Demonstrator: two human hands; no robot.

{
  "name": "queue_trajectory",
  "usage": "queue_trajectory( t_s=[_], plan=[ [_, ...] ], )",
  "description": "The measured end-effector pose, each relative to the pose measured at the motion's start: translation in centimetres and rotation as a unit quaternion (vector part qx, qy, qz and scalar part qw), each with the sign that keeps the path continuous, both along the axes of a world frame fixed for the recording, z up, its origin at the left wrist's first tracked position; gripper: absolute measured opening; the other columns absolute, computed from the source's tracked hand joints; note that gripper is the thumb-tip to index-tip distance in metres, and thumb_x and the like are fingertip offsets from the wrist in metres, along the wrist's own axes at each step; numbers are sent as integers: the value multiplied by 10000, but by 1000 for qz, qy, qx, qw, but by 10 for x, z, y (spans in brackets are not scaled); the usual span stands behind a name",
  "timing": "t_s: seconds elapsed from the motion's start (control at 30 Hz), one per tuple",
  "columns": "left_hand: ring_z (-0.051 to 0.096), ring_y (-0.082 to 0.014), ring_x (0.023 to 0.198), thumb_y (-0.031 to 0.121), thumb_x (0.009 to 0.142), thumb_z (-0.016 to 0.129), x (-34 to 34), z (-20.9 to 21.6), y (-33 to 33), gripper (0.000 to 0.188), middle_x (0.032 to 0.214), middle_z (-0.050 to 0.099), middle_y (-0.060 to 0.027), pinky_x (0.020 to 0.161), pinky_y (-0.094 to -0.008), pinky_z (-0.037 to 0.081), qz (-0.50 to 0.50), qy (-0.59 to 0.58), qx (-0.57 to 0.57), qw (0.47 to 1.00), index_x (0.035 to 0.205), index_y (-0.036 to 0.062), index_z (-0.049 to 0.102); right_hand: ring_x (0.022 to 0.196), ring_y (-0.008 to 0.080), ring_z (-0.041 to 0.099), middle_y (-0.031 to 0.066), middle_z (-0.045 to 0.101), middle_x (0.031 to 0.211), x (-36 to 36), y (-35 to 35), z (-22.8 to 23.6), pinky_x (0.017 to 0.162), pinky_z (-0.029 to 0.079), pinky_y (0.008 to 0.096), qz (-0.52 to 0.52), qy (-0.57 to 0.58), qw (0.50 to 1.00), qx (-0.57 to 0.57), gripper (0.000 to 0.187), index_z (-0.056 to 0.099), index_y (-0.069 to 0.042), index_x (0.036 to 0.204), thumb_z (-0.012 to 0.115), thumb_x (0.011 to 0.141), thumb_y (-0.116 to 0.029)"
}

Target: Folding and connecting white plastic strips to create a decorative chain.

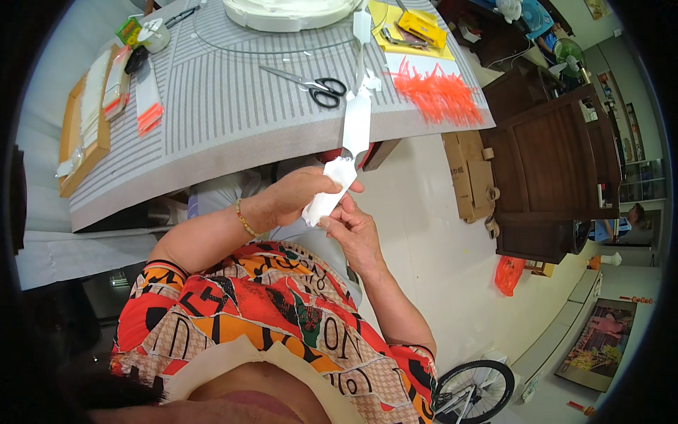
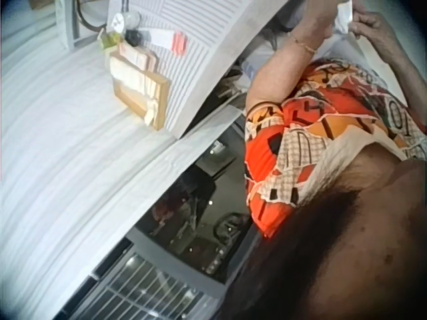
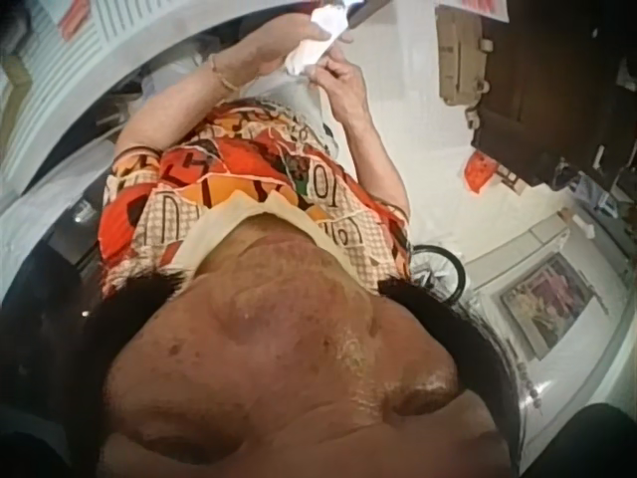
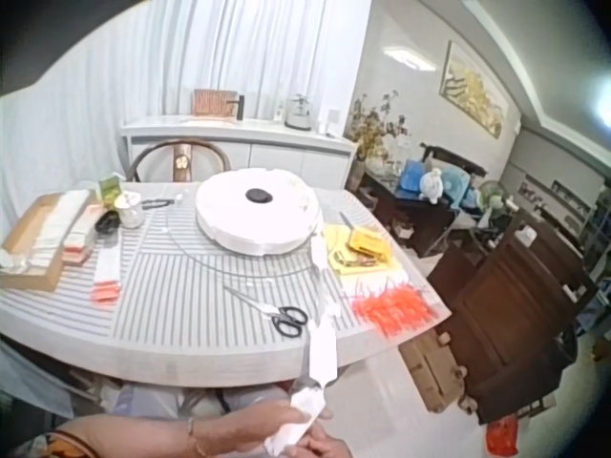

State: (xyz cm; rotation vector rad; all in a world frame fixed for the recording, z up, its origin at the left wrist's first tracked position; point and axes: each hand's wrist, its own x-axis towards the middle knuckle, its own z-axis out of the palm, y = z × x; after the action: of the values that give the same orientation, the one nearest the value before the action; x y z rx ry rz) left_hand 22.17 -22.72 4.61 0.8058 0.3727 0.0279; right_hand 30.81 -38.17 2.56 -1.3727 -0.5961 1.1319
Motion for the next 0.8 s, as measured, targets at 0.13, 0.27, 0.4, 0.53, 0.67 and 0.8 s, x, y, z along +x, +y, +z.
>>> queue_trajectory(
  t_s=[0.13,0.27,0.4,0.53,0.67,0.8],
  plan=[
    [585,-191,724,118,815,497,-2,12,-1,349,849,642,-132,561,-278,467,15,14,18,1000,1093,-44,631,759,120,511,25,608,889,-3,2,9,714,451,233,-4,-16,1000,-7,60,700,12,833,682,874,-27],
    [582,-188,730,124,815,500,5,18,-1,351,850,644,-125,581,-270,459,11,35,86,996,1096,-39,633,767,125,521,31,612,899,1,5,13,736,460,237,-4,-37,999,-6,44,703,17,860,675,874,-13],
    [581,-174,735,144,838,508,24,32,13,336,850,648,-112,605,-257,455,-12,49,147,988,1098,-29,633,763,131,533,41,616,885,20,13,22,745,464,239,10,-42,999,12,52,705,20,895,664,879,-7],
    [581,-136,728,192,901,529,46,79,39,296,847,665,-87,632,-218,450,-66,31,143,987,1092,-8,636,753,142,551,59,641,864,57,29,39,743,473,243,57,-5,997,54,86,706,26,932,634,891,1],
    [619,-145,710,219,912,542,117,159,99,338,848,727,-115,582,-237,477,-65,-4,229,971,1106,-35,652,736,124,564,55,671,894,114,59,54,705,467,236,63,39,988,138,123,713,16,928,601,921,-32],
    [664,-200,773,217,844,634,195,301,194,308,973,716,-131,632,-330,540,44,-118,505,854,1070,28,726,735,160,579,108,691,952,146,94,62,709,491,261,69,47,990,118,160,711,34,949,563,923,-18]
  ],
)
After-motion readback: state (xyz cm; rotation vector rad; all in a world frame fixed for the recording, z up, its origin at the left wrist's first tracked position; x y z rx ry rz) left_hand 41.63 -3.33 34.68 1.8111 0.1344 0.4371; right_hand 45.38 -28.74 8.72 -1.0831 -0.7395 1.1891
